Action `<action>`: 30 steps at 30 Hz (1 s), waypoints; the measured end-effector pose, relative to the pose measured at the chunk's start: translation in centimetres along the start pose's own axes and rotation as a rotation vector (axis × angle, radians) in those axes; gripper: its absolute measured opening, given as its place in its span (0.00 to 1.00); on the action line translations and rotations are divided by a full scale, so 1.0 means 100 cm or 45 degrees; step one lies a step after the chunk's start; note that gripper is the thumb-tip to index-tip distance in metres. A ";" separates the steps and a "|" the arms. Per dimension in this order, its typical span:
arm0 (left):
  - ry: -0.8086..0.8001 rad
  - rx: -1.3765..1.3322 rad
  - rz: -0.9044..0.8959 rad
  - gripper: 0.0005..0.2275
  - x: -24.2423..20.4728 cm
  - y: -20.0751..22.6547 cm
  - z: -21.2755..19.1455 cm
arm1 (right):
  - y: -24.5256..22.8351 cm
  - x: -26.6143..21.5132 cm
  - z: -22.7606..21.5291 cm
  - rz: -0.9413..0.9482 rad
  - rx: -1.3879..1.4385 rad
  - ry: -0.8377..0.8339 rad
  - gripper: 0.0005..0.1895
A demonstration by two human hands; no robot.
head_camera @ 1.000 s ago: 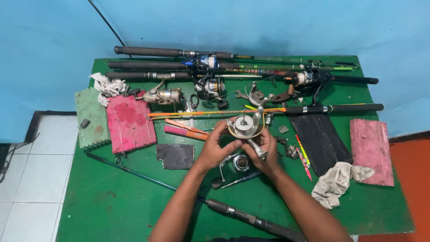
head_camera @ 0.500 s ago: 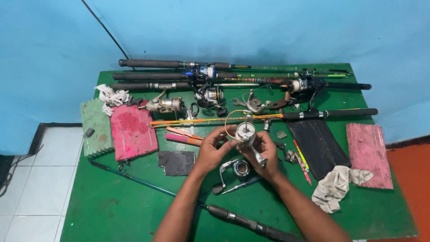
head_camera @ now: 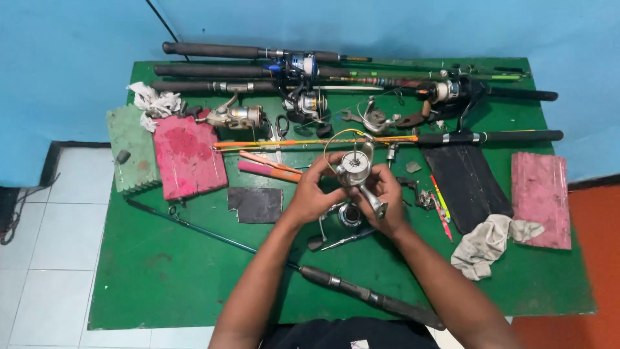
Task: Repairing a fishing reel by disassembling its components using a screwdriver
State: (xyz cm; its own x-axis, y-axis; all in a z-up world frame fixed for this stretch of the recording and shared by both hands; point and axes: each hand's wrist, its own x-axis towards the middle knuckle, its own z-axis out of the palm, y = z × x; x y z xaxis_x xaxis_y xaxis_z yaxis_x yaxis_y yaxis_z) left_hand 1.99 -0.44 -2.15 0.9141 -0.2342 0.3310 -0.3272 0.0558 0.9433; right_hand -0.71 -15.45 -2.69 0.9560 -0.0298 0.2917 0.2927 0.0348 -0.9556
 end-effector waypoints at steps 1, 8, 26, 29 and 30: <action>-0.005 0.002 -0.005 0.27 -0.003 -0.001 0.001 | -0.002 -0.003 0.001 -0.016 0.006 -0.004 0.18; 0.009 -0.023 -0.021 0.27 -0.002 0.007 0.004 | -0.007 -0.002 0.002 -0.039 0.015 -0.018 0.17; 0.048 -0.150 0.034 0.23 -0.001 0.017 0.006 | 0.021 -0.004 -0.011 -0.088 0.373 -0.065 0.24; 0.020 -0.312 -0.039 0.22 -0.002 0.012 0.007 | 0.028 -0.008 -0.011 -0.067 0.404 -0.082 0.24; -0.001 -0.430 -0.077 0.24 -0.001 0.011 0.005 | 0.026 -0.008 -0.010 -0.070 0.381 -0.082 0.24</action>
State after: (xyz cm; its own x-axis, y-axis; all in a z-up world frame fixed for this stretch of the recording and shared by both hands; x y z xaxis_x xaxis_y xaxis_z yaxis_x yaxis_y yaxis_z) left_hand 1.42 -0.84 -1.18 0.9291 -0.2478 0.2745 -0.1746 0.3603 0.9163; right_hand -0.70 -16.30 -5.46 0.9351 0.0233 0.3537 0.3271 0.3277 -0.8863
